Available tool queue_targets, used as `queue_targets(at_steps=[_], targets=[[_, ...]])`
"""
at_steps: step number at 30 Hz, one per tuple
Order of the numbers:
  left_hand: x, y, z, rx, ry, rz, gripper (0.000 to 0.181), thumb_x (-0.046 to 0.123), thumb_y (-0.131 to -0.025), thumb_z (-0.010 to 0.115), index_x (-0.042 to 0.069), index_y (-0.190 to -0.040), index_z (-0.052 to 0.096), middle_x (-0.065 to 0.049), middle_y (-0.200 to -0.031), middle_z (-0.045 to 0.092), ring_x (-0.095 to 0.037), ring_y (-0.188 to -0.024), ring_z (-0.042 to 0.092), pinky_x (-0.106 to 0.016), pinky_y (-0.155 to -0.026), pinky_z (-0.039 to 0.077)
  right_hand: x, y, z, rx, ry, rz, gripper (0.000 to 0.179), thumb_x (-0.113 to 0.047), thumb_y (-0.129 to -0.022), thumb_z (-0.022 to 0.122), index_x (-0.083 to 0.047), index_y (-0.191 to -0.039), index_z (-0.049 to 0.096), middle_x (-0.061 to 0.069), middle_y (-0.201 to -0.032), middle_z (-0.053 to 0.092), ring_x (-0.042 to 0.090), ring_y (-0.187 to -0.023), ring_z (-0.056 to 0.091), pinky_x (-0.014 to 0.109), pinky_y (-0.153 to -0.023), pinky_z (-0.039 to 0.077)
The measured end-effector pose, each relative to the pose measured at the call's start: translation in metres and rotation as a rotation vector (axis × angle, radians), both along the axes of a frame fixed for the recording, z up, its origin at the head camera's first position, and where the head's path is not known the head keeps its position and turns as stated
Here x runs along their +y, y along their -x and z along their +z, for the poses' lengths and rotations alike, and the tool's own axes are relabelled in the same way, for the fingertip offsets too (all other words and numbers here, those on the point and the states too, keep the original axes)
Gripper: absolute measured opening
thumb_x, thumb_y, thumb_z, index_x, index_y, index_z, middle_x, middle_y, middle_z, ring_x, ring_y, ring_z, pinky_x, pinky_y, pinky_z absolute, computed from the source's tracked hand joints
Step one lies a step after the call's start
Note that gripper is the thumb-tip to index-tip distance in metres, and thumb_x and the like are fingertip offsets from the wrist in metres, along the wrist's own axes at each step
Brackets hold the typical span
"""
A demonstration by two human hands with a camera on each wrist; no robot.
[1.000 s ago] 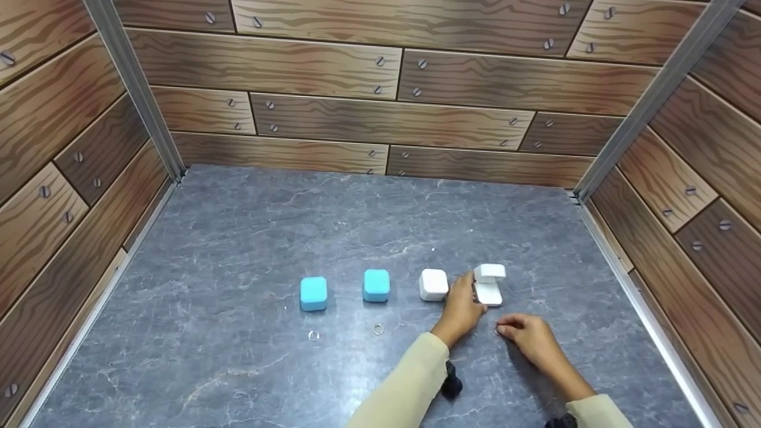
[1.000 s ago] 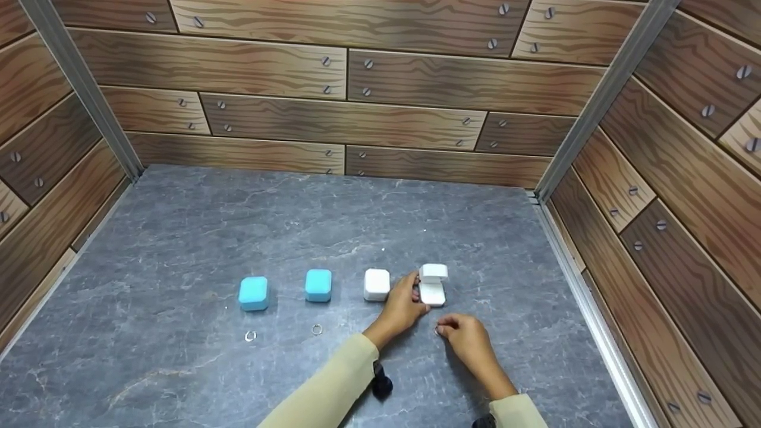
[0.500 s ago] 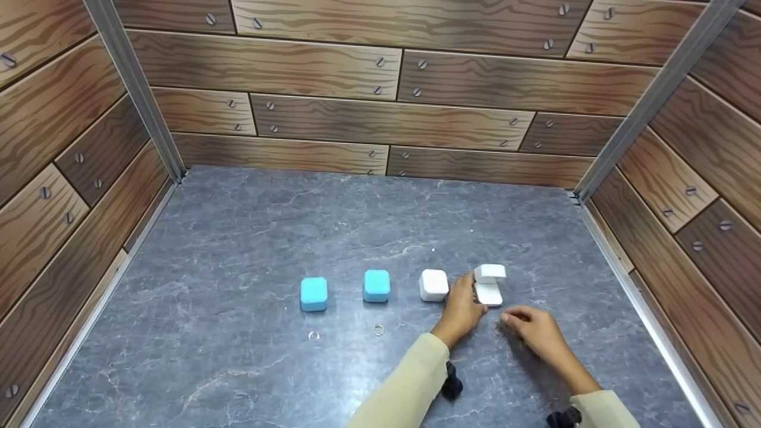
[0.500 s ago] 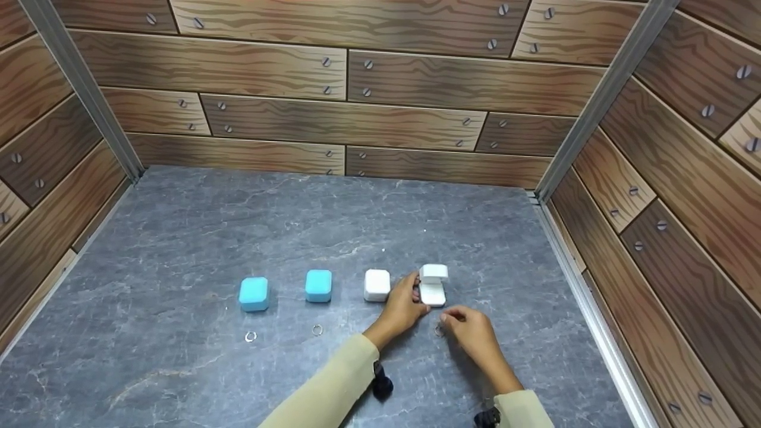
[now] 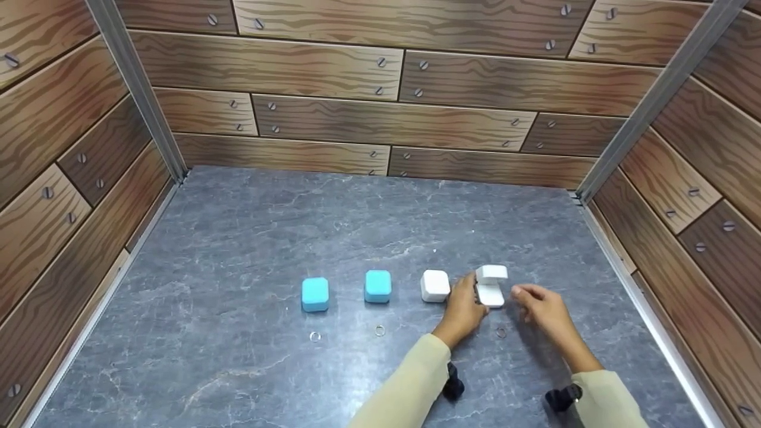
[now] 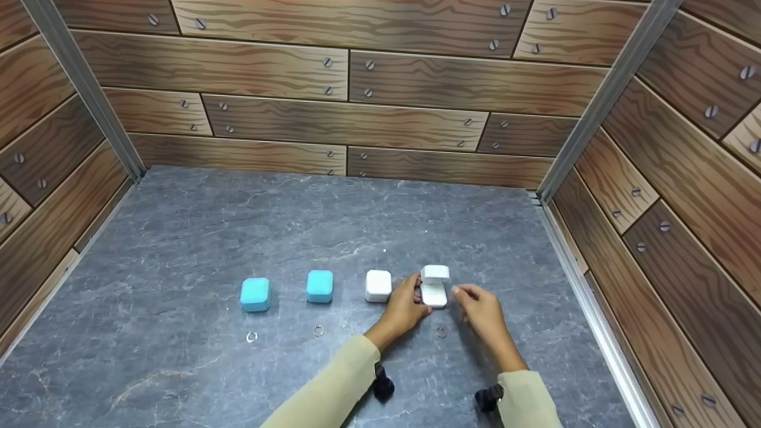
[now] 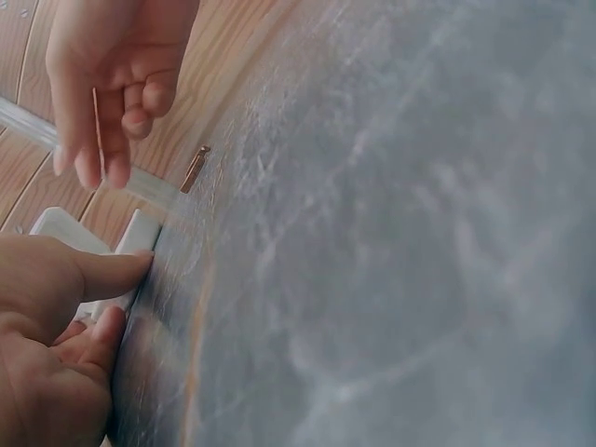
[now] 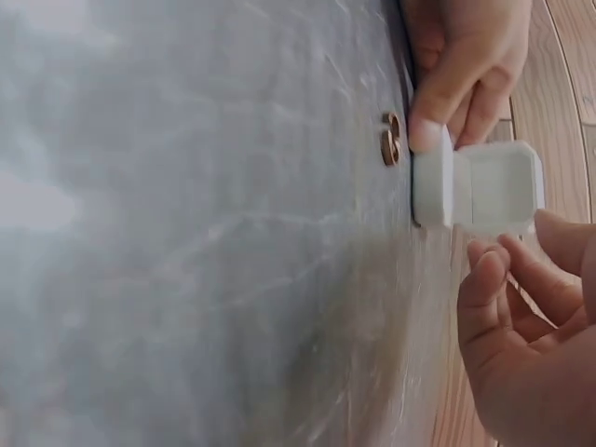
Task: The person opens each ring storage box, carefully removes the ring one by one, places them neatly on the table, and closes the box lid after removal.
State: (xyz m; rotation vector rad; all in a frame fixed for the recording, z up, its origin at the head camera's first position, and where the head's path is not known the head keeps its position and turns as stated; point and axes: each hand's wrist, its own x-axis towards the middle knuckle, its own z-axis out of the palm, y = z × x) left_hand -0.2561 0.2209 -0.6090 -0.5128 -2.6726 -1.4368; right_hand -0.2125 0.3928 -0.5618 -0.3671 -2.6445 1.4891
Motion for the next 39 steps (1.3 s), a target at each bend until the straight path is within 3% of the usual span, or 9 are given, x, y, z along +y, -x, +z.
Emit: queue_targets(at_steps=[8,15,20,28,39], targets=[[0.0,0.0,-0.001,-0.003,-0.008,-0.006,0.063,0.005,-0.073,0.085,0.007,-0.13,0.057,-0.005,-0.118,0.067,-0.017,-0.109,0.06,-0.027,-0.096,0.048,0.0,0.022,-0.005,-0.009,0.137,-0.028,0.052,-0.037,-0.102,0.059,0.008,-0.126,0.062,0.006,-0.1,0.072,0.01,-0.067,0.06,0.025,-0.059,0.054],[0.0,-0.001,0.001,0.01,0.008,-0.003,0.067,0.006,-0.074,0.084,0.006,-0.134,0.056,-0.007,-0.122,0.066,-0.019,-0.114,0.06,-0.028,-0.1,0.047,-0.005,0.033,-0.011,-0.049,0.254,-0.021,0.062,-0.042,-0.103,0.053,0.013,-0.133,0.053,0.001,-0.085,0.067,0.008,-0.062,0.058,0.023,-0.054,0.053],[0.001,-0.001,0.002,0.002,0.013,0.0,0.065,0.006,-0.074,0.084,0.006,-0.132,0.056,-0.005,-0.117,0.067,-0.018,-0.109,0.06,-0.027,-0.097,0.048,-0.006,0.036,-0.018,-0.059,0.345,-0.015,0.061,-0.042,-0.103,0.052,0.015,-0.126,0.054,0.002,-0.085,0.063,0.007,-0.062,0.056,0.021,-0.053,0.051],[0.0,0.0,0.0,0.041,0.013,0.008,0.06,0.005,-0.073,0.085,0.007,-0.126,0.058,-0.005,-0.113,0.067,-0.019,-0.107,0.061,-0.028,-0.094,0.048,-0.006,0.038,-0.023,-0.05,0.367,0.009,0.053,-0.044,-0.101,0.057,0.008,-0.112,0.06,-0.001,-0.068,0.056,0.008,-0.057,0.053,0.022,-0.053,0.05],[0.0,-0.001,0.0,0.034,0.027,0.011,0.062,0.006,-0.072,0.085,0.007,-0.128,0.058,-0.005,-0.113,0.067,-0.018,-0.108,0.061,-0.027,-0.094,0.049,-0.008,0.037,-0.027,-0.028,0.388,0.008,0.049,-0.039,-0.101,0.06,0.008,-0.115,0.061,-0.001,-0.067,0.056,0.008,-0.056,0.052,0.022,-0.053,0.049]])
